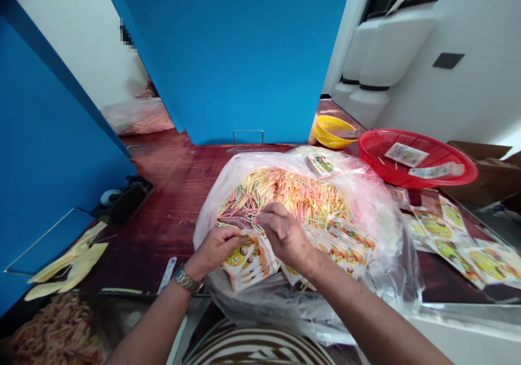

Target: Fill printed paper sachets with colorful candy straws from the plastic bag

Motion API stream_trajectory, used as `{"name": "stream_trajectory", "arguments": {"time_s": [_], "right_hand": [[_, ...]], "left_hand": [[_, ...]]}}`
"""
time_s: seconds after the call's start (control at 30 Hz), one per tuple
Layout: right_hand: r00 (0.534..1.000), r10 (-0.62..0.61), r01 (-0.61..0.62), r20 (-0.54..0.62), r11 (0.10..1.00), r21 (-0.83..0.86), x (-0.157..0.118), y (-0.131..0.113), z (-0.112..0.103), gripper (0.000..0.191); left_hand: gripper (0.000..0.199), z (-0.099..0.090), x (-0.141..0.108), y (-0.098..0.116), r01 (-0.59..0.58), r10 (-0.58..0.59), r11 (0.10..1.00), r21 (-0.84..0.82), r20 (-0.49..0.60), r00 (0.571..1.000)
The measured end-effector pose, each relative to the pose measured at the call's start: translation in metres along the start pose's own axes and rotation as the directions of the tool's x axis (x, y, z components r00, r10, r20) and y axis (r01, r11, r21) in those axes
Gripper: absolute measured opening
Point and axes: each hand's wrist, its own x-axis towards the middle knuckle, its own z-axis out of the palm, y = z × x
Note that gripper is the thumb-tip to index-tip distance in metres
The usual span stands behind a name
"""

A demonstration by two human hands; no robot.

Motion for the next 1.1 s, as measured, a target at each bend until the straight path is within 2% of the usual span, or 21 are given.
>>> {"name": "stream_trajectory", "arguments": {"time_s": [0.1,0.17,0.23,0.3,0.4,0.5,0.53,0.6,0.67,0.7,0.73,0.8,0.83,0.9,1.0,1.1], "right_hand": [[0.978,-0.133,0.149,0.159,0.985,-0.091,-0.004,-0.002,0.003,0.026],[0.947,-0.153,0.184,0.283,0.979,-0.089,-0.005,-0.004,0.002,0.027],[0.922,-0.132,0.16,0.365,0.986,-0.047,-0.003,-0.007,0.0,0.026],[0.923,-0.087,0.092,0.375,0.996,0.003,0.001,-0.011,-0.003,0.023],[0.917,-0.023,0.031,0.398,0.999,-0.012,0.005,-0.023,-0.006,0.022],[0.884,-0.016,0.073,0.467,0.992,-0.103,0.003,-0.033,-0.008,0.031],[0.893,-0.025,0.091,0.45,0.988,-0.124,0.002,-0.033,-0.01,0.035],[0.942,-0.021,0.086,0.335,0.98,-0.18,0.005,-0.022,-0.012,0.038],[0.971,0.054,0.018,0.231,0.955,-0.296,0.016,-0.003,-0.011,0.03],[0.965,0.12,-0.02,0.235,0.921,-0.388,0.024,0.008,-0.006,0.025],[0.932,0.203,-0.033,0.301,0.873,-0.487,0.033,0.017,0.001,0.023],[0.815,0.346,0.024,0.465,0.781,-0.624,0.052,0.031,0.023,0.021],[0.754,0.392,0.06,0.527,0.758,-0.65,0.06,0.035,0.036,0.019],[0.682,0.432,0.092,0.59,0.75,-0.655,0.074,0.038,0.06,0.014],[0.649,0.444,0.076,0.617,0.77,-0.634,0.086,0.039,0.075,0.008],[0.667,0.451,0.021,0.593,0.784,-0.62,0.087,0.041,0.058,0.01]], "left_hand": [[0.033,-0.004,-0.005,0.004,-0.127,0.126,0.984,0.127,0.013,0.992],[0.033,-0.005,-0.007,0.005,-0.203,0.205,0.95,0.236,0.013,0.979],[0.032,-0.004,-0.009,0.006,-0.264,0.274,0.902,0.342,0.021,0.962],[0.03,-0.001,-0.011,0.006,-0.311,0.328,0.858,0.41,0.029,0.944],[0.025,0.006,-0.013,0.006,-0.361,0.398,0.841,0.402,-0.009,0.917],[0.023,0.011,-0.017,0.004,-0.405,0.451,0.857,0.318,-0.086,0.888],[0.023,0.012,-0.019,0.002,-0.418,0.465,0.861,0.289,-0.116,0.878],[0.025,0.011,-0.022,-0.003,-0.437,0.484,0.865,0.246,-0.179,0.857],[0.028,0.009,-0.025,-0.008,-0.44,0.49,0.866,0.238,-0.235,0.839],[0.029,0.007,-0.026,-0.01,-0.434,0.49,0.867,0.246,-0.259,0.832],[0.029,0.006,-0.027,-0.013,-0.432,0.495,0.864,0.26,-0.281,0.822],[0.029,0.004,-0.027,-0.016,-0.446,0.53,0.842,0.304,-0.311,0.789],[0.029,0.003,-0.027,-0.018,-0.455,0.551,0.827,0.329,-0.317,0.772],[0.028,0.002,-0.027,-0.019,-0.461,0.58,0.802,0.379,-0.313,0.752],[0.027,0.001,-0.029,-0.021,-0.416,0.562,0.801,0.43,-0.303,0.769],[0.026,0.001,-0.031,-0.021,-0.383,0.54,0.814,0.436,-0.326,0.776]]}}
